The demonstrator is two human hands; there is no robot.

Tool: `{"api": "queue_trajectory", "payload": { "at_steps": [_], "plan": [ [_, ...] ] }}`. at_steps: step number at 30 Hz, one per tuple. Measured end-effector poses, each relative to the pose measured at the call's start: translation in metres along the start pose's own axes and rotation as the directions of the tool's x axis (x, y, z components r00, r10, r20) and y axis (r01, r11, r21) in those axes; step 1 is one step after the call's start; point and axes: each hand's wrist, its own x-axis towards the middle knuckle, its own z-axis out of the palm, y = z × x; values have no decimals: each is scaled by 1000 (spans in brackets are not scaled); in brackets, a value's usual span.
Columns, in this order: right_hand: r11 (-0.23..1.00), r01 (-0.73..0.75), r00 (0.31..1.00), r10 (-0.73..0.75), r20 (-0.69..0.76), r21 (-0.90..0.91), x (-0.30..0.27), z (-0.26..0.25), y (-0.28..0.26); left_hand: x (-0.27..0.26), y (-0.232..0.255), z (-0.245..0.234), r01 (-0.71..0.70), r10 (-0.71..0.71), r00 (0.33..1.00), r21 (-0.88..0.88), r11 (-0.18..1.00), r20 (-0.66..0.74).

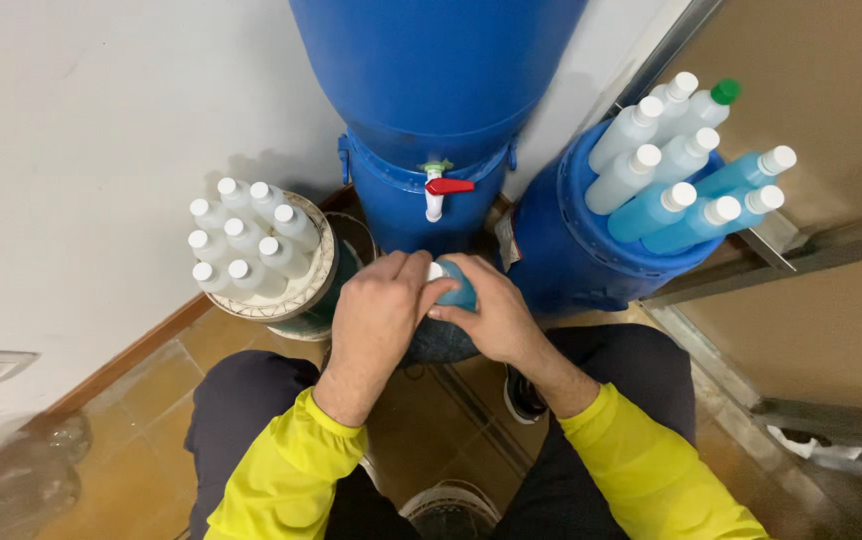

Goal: The person fills small plastic bottles with blue liquid from a large dispenser by holding each bottle under the spout and turning the red valve, then places a cap on each filled bottle and puts it into a storage bin.

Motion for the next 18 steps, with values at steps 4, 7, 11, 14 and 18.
{"api": "queue_trajectory", "payload": {
  "at_steps": [4,7,11,14,18],
  "plan": [
    [998,-58,998,58,20,-26,0,2,-2,2,3,5,-9,11,1000,44,999,-28],
    [999,-13,1000,12,-11,-36,-8,2,-11,1,5,10,25,-20,999,115,993,-45],
    [996,-22,1000,22,-4,-85,-9,5,-10,3,0,11,6,-8,1000,112,994,19],
    [998,-48,999,48,-2,-38,-2,10,4,10,-4,10,-85,86,996,-23,996,36],
    [997,-80,997,80,-4,5,-1,15,14,15,-15,-4,-163,199,975,-297,941,96]
  ]
}}
